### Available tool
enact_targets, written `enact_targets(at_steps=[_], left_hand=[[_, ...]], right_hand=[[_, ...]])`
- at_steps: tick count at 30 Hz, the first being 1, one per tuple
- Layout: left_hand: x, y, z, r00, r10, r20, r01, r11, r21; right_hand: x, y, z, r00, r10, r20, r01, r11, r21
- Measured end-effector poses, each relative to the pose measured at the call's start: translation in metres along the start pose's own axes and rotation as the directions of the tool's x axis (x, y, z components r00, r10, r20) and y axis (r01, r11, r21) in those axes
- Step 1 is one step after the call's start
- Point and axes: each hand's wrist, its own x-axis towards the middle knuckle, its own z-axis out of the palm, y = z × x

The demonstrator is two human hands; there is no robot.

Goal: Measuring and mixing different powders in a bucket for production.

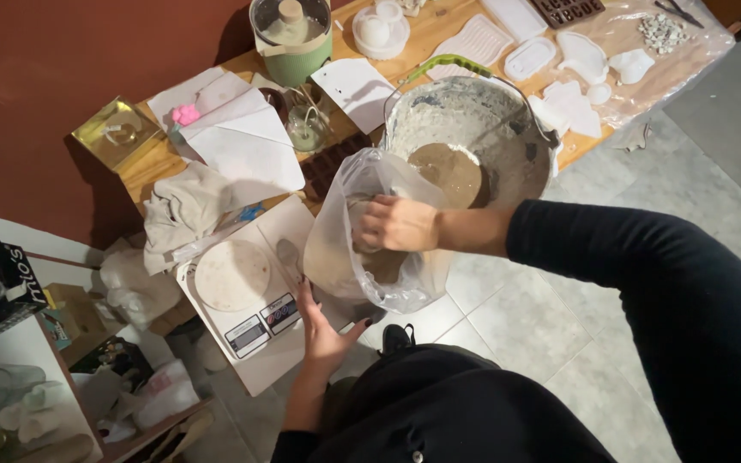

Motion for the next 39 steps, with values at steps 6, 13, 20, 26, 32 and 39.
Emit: enact_targets(at_steps=[6, 13, 20, 26, 32, 39], left_hand=[[0.003, -0.009, 0.021, 0.997, 0.067, -0.031, -0.062, 0.986, 0.154], [0.007, -0.005, 0.038, 0.997, -0.078, -0.007, 0.078, 0.997, -0.023], [0.005, -0.018, 0.043, 0.998, -0.042, -0.044, 0.045, 0.997, 0.069], [0.008, -0.019, 0.046, 0.997, -0.072, -0.006, 0.072, 0.996, 0.052], [0.002, -0.03, 0.045, 0.997, -0.072, -0.028, 0.072, 0.997, -0.005], [-0.001, -0.003, 0.018, 0.999, -0.031, -0.031, 0.031, 0.999, 0.018]], right_hand=[[-0.006, -0.03, 0.02, 0.926, 0.358, 0.121, -0.353, 0.934, -0.061], [0.029, -0.041, -0.003, 0.496, 0.685, 0.534, -0.837, 0.541, 0.083], [0.05, -0.04, 0.012, 0.107, 0.771, 0.628, -0.994, 0.091, 0.058], [0.045, -0.037, 0.043, -0.064, 0.761, 0.646, -0.993, -0.115, 0.038], [0.05, -0.045, 0.011, 0.105, 0.682, 0.724, -0.95, -0.147, 0.276], [0.044, -0.045, 0.037, 0.296, 0.711, 0.638, -0.955, 0.24, 0.175]])
